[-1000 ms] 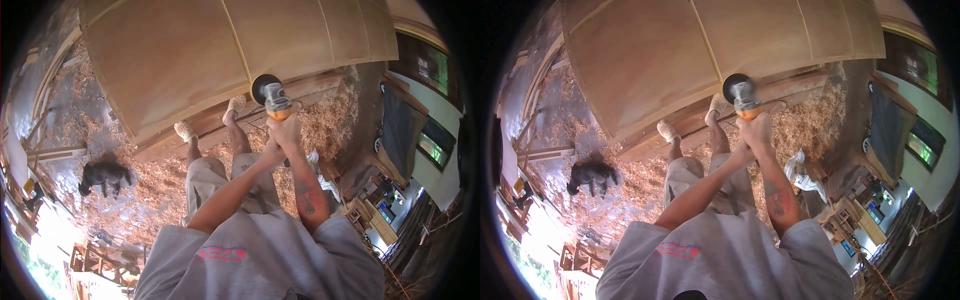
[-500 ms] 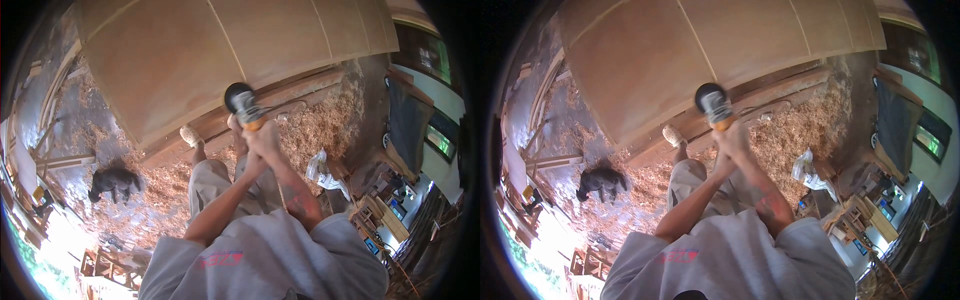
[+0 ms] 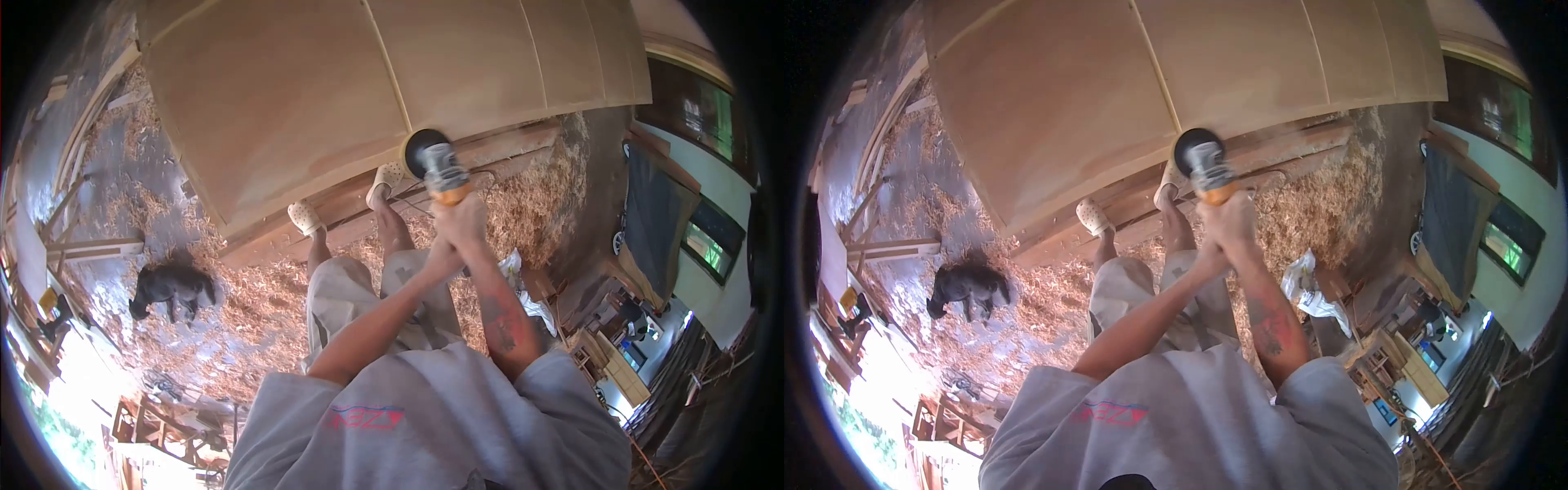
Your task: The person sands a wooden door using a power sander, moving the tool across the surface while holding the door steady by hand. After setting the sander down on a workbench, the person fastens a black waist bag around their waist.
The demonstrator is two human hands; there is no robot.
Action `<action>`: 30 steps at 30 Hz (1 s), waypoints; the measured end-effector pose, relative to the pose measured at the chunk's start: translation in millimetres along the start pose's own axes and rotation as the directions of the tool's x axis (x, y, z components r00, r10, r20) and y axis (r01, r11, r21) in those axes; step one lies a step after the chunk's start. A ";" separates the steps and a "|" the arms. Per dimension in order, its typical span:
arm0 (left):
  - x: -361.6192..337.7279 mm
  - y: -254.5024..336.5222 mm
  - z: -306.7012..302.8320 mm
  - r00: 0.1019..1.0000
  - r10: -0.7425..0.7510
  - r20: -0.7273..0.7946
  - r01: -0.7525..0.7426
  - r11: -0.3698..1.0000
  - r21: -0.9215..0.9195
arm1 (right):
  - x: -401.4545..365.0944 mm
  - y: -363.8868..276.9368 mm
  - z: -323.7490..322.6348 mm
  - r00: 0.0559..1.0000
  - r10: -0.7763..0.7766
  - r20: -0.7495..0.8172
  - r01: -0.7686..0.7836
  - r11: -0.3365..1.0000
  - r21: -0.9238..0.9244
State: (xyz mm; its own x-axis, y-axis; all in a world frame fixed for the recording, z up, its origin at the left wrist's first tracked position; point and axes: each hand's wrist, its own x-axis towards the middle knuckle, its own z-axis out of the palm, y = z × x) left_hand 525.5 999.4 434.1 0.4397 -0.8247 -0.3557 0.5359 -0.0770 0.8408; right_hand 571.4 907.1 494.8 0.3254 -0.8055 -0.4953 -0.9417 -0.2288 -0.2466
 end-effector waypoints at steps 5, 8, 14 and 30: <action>35.0 15.6 13.2 0.976 -0.214 0.038 0.215 0.976 -0.021 | 34.2 28.2 -16.3 0.991 0.023 -0.133 0.013 0.965 0.263; 23.8 11.8 -1.0 0.985 -0.175 -0.005 0.175 0.983 0.058 | 17.1 10.6 -3.9 0.991 -0.107 -0.082 0.129 0.932 0.340; -50.7 12.1 -69.4 0.964 -0.023 -0.265 0.042 0.997 0.067 | -50.5 -56.2 57.6 0.969 -0.247 -0.006 0.238 0.928 0.288; -108.3 41.0 -137.5 0.872 -0.004 -0.489 -0.175 0.931 -0.319 | -106.0 -127.2 122.1 0.810 -0.534 0.242 0.537 0.842 0.057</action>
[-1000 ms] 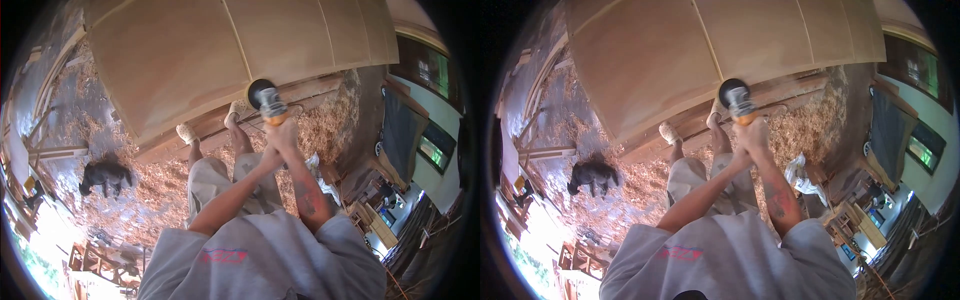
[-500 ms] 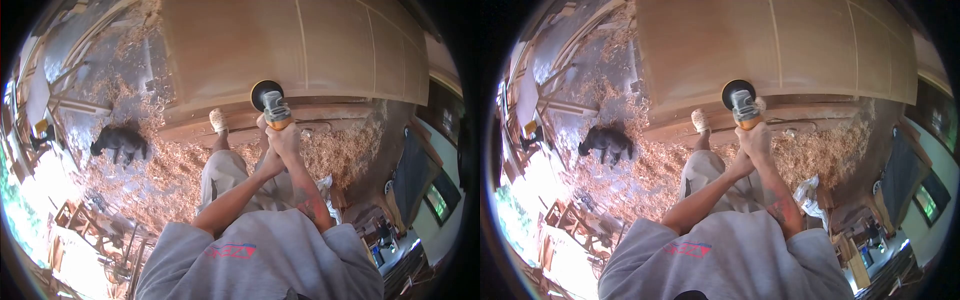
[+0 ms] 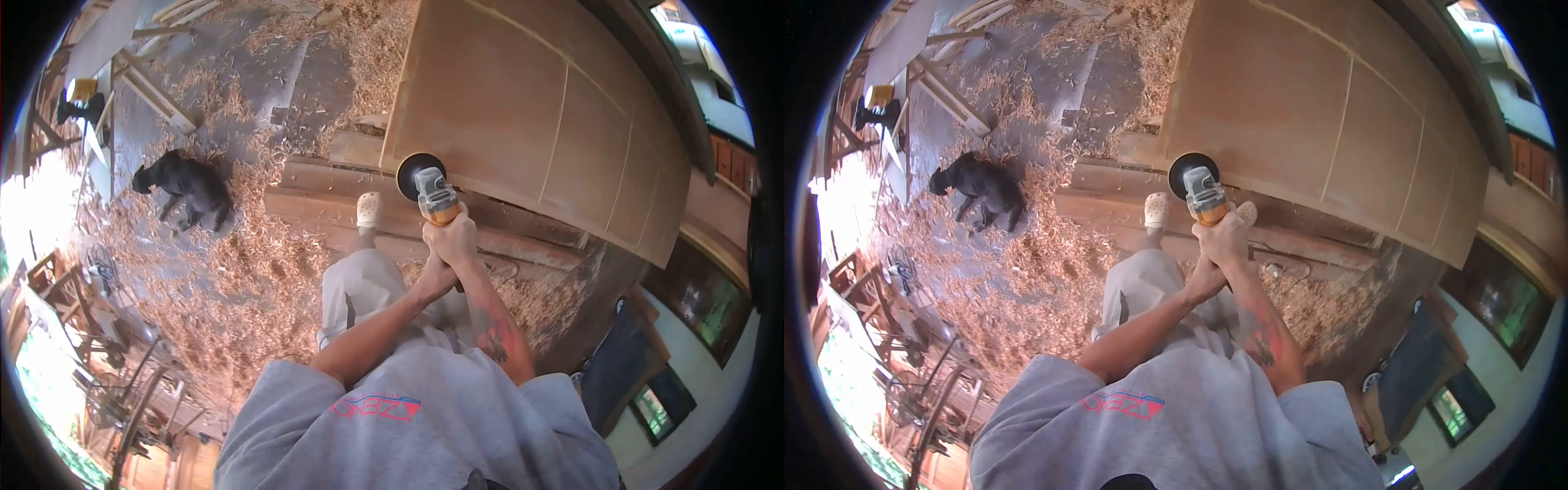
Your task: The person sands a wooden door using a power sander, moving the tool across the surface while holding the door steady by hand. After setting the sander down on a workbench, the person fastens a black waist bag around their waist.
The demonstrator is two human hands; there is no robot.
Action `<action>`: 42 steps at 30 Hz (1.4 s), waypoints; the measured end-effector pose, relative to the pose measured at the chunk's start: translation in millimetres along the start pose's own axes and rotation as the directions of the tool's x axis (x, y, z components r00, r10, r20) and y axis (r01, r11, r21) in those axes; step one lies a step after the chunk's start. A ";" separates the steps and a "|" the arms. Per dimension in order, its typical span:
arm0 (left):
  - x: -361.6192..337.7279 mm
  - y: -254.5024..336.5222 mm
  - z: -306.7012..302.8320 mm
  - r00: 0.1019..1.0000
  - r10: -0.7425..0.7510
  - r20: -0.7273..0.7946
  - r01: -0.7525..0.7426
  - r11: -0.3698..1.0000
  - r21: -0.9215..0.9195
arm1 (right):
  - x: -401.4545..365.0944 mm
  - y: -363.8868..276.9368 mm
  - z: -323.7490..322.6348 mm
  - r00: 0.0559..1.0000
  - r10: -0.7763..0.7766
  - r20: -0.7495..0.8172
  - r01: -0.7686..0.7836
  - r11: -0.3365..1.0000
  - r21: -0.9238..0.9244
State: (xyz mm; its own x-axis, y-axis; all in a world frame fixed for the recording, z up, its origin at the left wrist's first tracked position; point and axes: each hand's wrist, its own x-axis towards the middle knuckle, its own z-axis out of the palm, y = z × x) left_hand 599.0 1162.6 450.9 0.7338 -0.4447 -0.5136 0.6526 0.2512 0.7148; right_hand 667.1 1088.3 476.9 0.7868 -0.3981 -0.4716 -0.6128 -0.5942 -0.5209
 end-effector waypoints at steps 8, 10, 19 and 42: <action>56.9 -8.2 16.8 0.962 0.273 0.003 -0.272 0.961 0.053 | 55.1 -36.3 -34.3 0.887 -0.385 0.255 0.428 0.894 -0.137; 61.0 26.3 15.9 0.997 0.076 0.021 -0.074 0.993 -0.089 | 80.1 -50.6 -34.9 0.844 -0.401 0.357 0.501 0.827 -0.256; 111.1 16.4 -27.8 0.700 0.046 -0.713 0.099 0.982 0.160 | 204.2 -111.3 -77.0 0.845 -0.431 0.316 0.529 0.761 -0.376; 121.5 -41.9 -11.6 0.936 -0.088 -0.342 0.124 0.988 0.086 | 146.4 -114.7 -55.1 0.695 -0.421 0.582 0.677 0.657 -0.333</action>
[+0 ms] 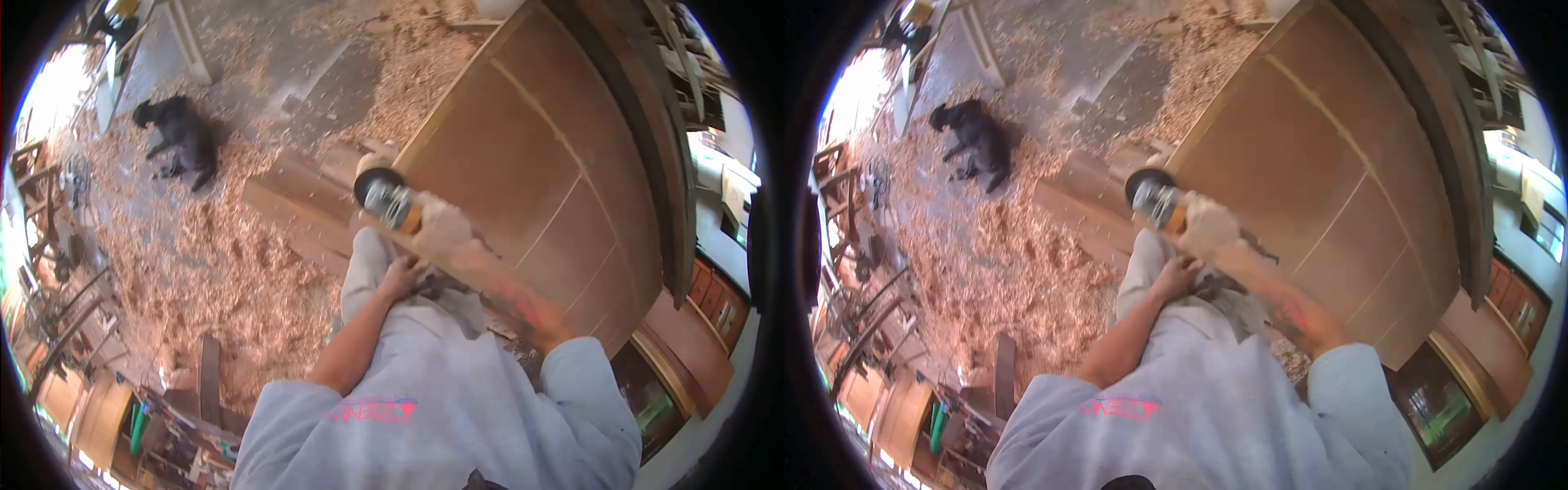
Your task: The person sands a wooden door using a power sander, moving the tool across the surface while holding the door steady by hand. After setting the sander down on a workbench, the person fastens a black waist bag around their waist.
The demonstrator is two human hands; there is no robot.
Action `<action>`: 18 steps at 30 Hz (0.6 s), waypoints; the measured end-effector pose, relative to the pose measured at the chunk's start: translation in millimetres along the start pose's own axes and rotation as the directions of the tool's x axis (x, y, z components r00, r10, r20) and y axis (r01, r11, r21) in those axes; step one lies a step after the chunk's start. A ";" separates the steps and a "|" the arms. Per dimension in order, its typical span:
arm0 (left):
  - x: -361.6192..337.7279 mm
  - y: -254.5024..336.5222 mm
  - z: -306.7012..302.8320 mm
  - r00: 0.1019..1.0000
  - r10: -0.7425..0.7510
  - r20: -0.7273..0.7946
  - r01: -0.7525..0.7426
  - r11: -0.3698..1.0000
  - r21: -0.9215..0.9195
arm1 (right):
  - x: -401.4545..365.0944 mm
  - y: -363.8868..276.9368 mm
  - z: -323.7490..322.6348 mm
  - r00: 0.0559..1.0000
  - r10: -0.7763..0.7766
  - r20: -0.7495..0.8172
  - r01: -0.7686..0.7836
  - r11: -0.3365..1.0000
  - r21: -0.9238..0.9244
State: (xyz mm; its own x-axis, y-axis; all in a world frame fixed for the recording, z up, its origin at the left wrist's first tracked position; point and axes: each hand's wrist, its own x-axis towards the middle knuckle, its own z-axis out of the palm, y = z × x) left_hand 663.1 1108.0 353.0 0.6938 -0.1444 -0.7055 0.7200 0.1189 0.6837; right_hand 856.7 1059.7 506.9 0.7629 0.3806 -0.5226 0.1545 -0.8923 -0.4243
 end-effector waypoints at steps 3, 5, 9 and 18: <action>0.5 28.2 4.6 0.956 -0.185 0.229 0.138 0.969 0.206 | -11.0 20.9 22.5 0.985 -0.113 0.131 0.125 0.988 -0.089; -2.5 52.2 -6.9 0.968 -0.180 0.173 0.140 0.965 0.223 | 0.1 18.2 -1.7 0.985 -0.168 -0.045 0.167 0.986 -0.023; -3.5 37.1 -8.8 0.962 -0.268 0.055 0.232 0.905 0.357 | 42.0 60.9 -48.4 0.989 0.052 -0.141 -0.051 0.999 0.010; -2.9 117.4 24.6 0.845 -0.041 0.534 -0.046 0.988 0.148 | 96.5 114.1 -111.6 0.930 0.293 -0.221 -0.246 0.945 0.215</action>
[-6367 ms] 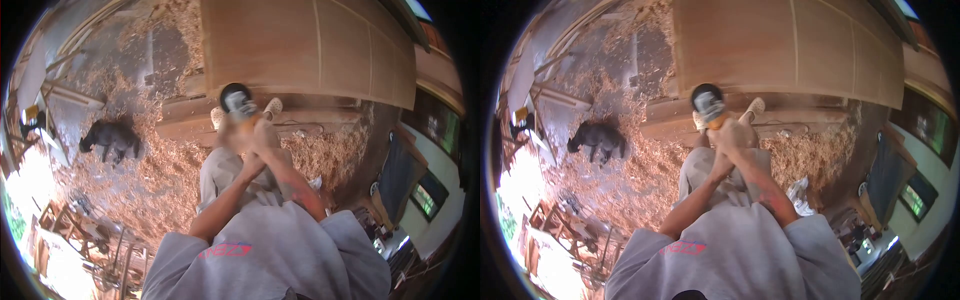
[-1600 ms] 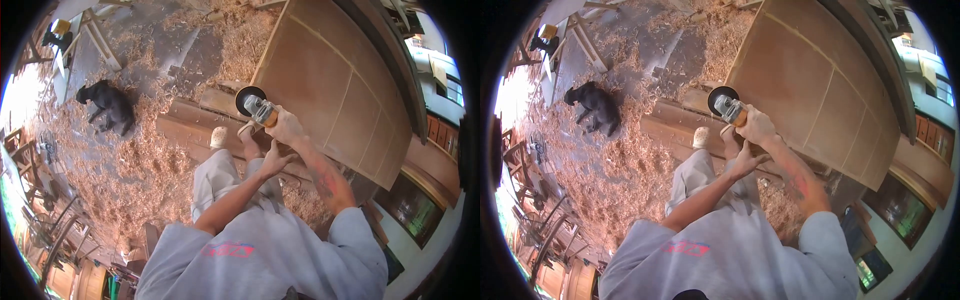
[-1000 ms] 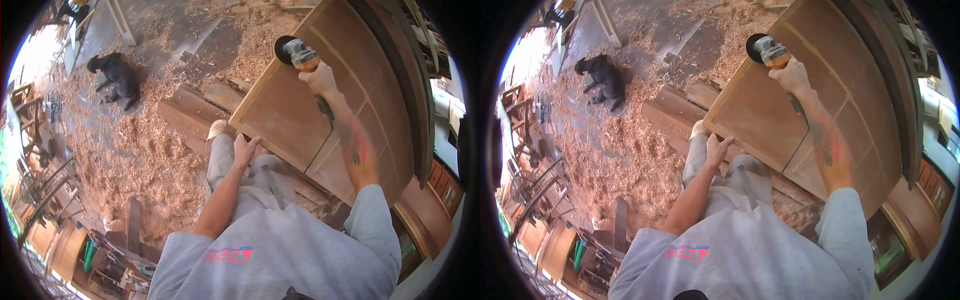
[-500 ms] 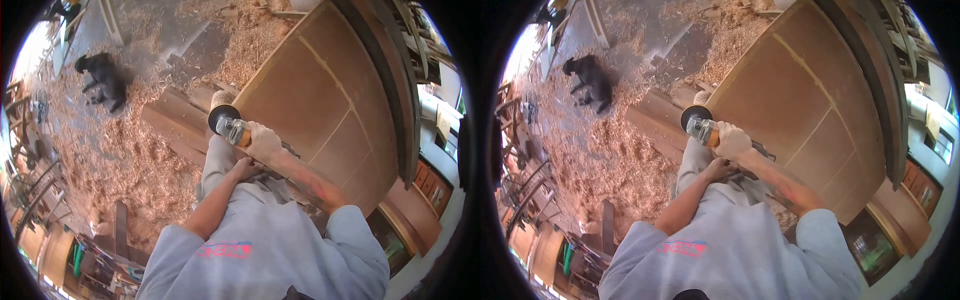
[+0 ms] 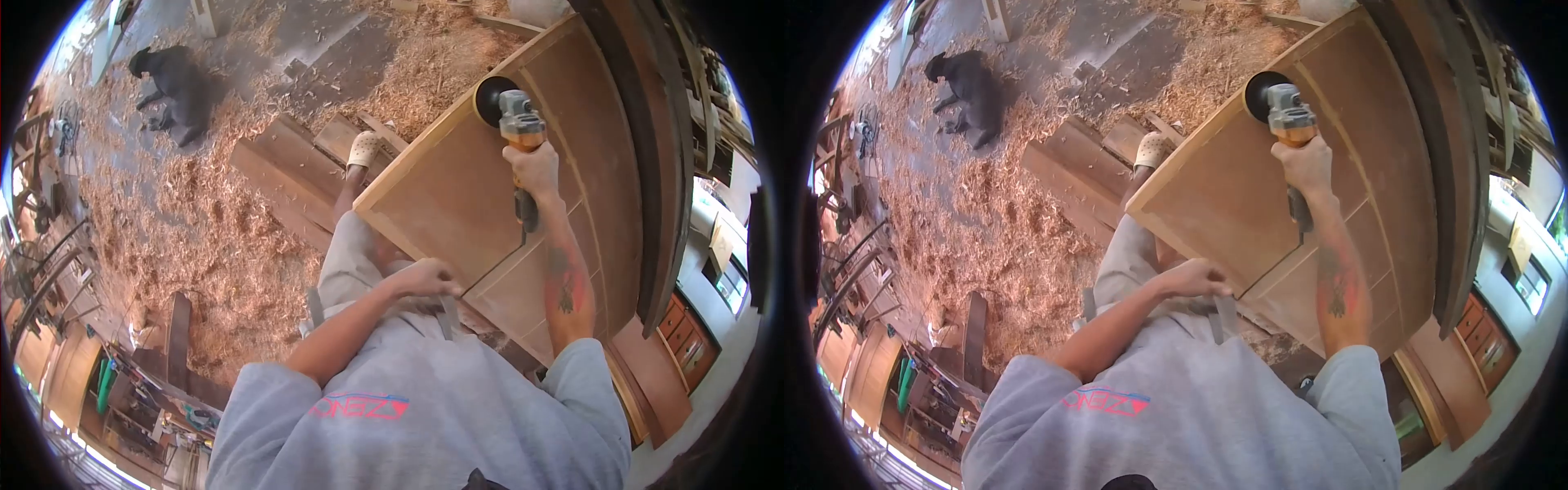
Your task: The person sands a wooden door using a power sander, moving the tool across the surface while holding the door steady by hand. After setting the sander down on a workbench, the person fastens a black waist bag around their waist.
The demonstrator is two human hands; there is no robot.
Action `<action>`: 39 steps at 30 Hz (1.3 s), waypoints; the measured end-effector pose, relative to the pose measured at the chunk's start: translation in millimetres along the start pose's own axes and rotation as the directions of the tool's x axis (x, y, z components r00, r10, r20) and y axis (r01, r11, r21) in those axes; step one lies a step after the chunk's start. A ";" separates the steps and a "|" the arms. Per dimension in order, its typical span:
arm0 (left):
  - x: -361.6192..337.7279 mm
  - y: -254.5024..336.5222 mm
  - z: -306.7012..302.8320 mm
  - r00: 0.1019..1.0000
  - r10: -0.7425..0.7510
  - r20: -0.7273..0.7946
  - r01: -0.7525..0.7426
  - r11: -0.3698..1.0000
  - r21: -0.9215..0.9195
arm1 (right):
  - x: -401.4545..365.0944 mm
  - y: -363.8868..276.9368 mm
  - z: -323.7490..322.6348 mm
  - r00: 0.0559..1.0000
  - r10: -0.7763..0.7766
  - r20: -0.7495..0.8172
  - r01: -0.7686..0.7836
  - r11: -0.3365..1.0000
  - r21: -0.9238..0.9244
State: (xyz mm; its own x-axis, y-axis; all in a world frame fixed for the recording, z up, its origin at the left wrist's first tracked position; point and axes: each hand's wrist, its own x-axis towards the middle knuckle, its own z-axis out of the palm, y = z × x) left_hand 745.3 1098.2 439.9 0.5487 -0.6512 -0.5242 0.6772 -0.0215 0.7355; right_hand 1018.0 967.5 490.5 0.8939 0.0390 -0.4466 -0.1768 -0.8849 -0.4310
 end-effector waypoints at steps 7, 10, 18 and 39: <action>48.3 52.0 34.8 0.653 0.116 -0.748 -0.404 0.889 -0.215 | -89.5 -17.3 68.9 0.972 -0.210 0.108 0.200 0.975 0.100; 49.4 29.1 33.7 0.761 0.167 -0.627 -0.399 0.882 -0.249 | -114.4 -23.2 88.0 0.941 -0.297 0.160 0.298 0.954 0.019; 41.1 7.3 60.6 0.514 0.215 -0.831 -0.678 0.695 -0.239 | -145.5 -28.4 109.7 0.891 -0.362 0.272 0.402 0.910 -0.104; 52.8 -19.2 76.9 0.498 0.188 -0.847 -0.730 0.617 -0.292 | -162.6 -36.5 112.4 0.900 -0.339 0.273 0.386 0.911 -0.142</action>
State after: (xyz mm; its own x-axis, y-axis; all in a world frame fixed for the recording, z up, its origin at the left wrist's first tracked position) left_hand 723.5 1005.9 431.1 0.8156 0.3140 -0.4860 0.1605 0.6842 0.7114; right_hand 832.8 1045.6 490.7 0.7520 0.4617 -0.4704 0.2427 -0.8575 -0.4537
